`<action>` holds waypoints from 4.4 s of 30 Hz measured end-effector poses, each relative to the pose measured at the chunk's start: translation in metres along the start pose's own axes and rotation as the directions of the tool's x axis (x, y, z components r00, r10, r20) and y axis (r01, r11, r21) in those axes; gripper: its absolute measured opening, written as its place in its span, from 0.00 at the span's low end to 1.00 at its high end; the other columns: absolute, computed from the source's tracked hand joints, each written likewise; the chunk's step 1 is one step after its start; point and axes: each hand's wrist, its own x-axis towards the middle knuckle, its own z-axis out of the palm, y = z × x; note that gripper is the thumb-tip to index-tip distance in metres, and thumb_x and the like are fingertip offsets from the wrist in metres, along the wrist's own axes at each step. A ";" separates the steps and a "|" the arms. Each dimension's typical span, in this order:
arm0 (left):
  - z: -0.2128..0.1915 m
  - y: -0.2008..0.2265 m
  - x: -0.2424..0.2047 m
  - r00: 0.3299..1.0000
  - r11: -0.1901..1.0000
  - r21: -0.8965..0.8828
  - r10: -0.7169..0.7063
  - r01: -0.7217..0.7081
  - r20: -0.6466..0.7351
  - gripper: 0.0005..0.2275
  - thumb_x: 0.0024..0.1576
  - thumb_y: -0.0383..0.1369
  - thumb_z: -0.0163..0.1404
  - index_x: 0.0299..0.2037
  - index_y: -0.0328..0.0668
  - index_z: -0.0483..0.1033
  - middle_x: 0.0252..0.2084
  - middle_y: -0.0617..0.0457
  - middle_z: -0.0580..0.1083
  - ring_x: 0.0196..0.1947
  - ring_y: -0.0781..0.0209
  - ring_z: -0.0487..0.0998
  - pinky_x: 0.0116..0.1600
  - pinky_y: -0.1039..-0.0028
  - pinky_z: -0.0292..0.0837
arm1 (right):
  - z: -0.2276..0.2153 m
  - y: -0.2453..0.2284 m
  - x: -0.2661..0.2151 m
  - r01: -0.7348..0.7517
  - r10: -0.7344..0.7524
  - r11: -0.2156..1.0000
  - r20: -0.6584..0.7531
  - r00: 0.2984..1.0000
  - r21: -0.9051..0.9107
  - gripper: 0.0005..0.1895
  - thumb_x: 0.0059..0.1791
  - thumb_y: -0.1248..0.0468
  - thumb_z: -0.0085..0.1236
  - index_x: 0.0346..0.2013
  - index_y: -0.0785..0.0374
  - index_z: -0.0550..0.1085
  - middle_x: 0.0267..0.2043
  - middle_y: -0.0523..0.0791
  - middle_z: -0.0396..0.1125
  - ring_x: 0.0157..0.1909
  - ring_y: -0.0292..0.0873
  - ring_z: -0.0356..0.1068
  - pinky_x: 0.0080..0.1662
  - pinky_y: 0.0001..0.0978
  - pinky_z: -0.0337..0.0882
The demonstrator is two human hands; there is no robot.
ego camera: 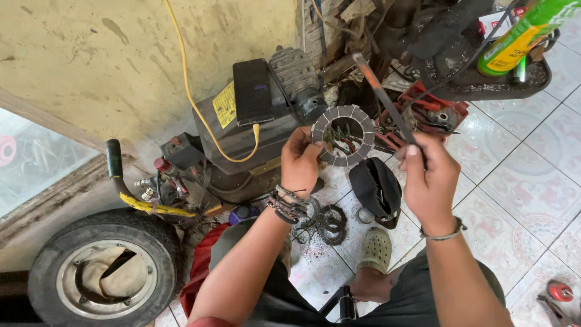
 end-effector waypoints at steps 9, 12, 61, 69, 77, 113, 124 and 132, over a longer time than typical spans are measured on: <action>-0.003 -0.018 0.005 0.998 0.995 -0.074 0.065 -0.065 -0.009 0.07 0.53 0.19 0.41 0.37 0.33 0.72 0.24 0.46 0.69 0.25 0.61 0.73 0.27 0.74 0.69 | 0.011 0.027 -0.004 0.095 -0.101 0.990 -0.060 0.993 -0.105 0.09 0.54 0.75 0.40 0.41 0.71 0.71 0.28 0.50 0.68 0.26 0.46 0.68 0.30 0.34 0.66; 0.001 -0.002 0.004 0.998 0.994 -0.089 0.056 -0.055 0.001 0.07 0.52 0.19 0.42 0.37 0.35 0.72 0.24 0.47 0.69 0.24 0.61 0.72 0.26 0.74 0.69 | 0.013 0.025 0.006 0.133 -0.115 0.949 0.079 0.990 -0.285 0.09 0.52 0.75 0.44 0.41 0.70 0.73 0.27 0.51 0.69 0.28 0.56 0.68 0.30 0.42 0.67; -0.014 0.004 0.005 0.998 0.999 0.011 0.046 -0.046 -0.031 0.09 0.55 0.19 0.38 0.39 0.33 0.72 0.26 0.46 0.69 0.27 0.64 0.64 0.31 0.71 0.64 | 0.038 0.024 -0.001 -0.055 0.063 0.991 0.060 0.996 -0.122 0.09 0.53 0.74 0.42 0.42 0.68 0.73 0.27 0.48 0.69 0.27 0.46 0.68 0.33 0.35 0.67; -0.018 0.001 0.009 1.000 1.000 0.021 0.014 -0.013 -0.021 0.09 0.52 0.19 0.39 0.37 0.33 0.72 0.24 0.47 0.67 0.27 0.66 0.64 0.31 0.73 0.64 | 0.045 0.030 -0.002 -0.260 0.254 0.961 0.067 0.965 0.090 0.12 0.52 0.74 0.42 0.48 0.71 0.69 0.27 0.51 0.67 0.27 0.40 0.63 0.33 0.30 0.64; -0.010 0.006 0.004 0.998 0.998 0.035 -0.045 0.044 0.031 0.09 0.50 0.20 0.40 0.36 0.35 0.74 0.25 0.50 0.67 0.30 0.65 0.65 0.33 0.74 0.63 | 0.050 0.045 -0.009 -0.481 0.458 0.833 0.149 0.876 0.274 0.07 0.51 0.70 0.46 0.40 0.69 0.71 0.21 0.46 0.62 0.24 0.34 0.59 0.27 0.22 0.59; -0.004 -0.034 -0.003 0.991 0.976 -0.187 -0.100 0.115 0.087 0.07 0.58 0.26 0.39 0.37 0.31 0.70 0.24 0.40 0.72 0.20 0.62 0.74 0.25 0.81 0.70 | 0.030 0.039 0.003 -0.449 0.467 0.774 0.077 0.881 0.446 0.13 0.51 0.63 0.45 0.44 0.68 0.71 0.19 0.46 0.57 0.20 0.34 0.56 0.22 0.19 0.55; 0.000 -0.017 0.002 0.995 0.987 -0.154 -0.040 0.054 0.094 0.07 0.57 0.27 0.39 0.34 0.32 0.70 0.22 0.42 0.71 0.22 0.70 0.64 0.25 0.86 0.57 | 0.021 0.070 -0.006 -0.423 0.397 0.895 0.179 0.900 0.143 0.18 0.55 0.58 0.38 0.38 0.63 0.76 0.21 0.46 0.63 0.26 0.37 0.60 0.30 0.23 0.64; -0.001 -0.027 0.001 0.984 0.994 -0.107 -0.006 0.025 0.178 0.08 0.56 0.25 0.39 0.34 0.32 0.72 0.21 0.41 0.71 0.22 0.68 0.61 0.28 0.81 0.58 | 0.032 0.043 -0.001 -0.522 0.474 0.775 0.217 0.853 0.356 0.10 0.50 0.65 0.48 0.41 0.67 0.71 0.21 0.44 0.60 0.26 0.33 0.60 0.27 0.21 0.63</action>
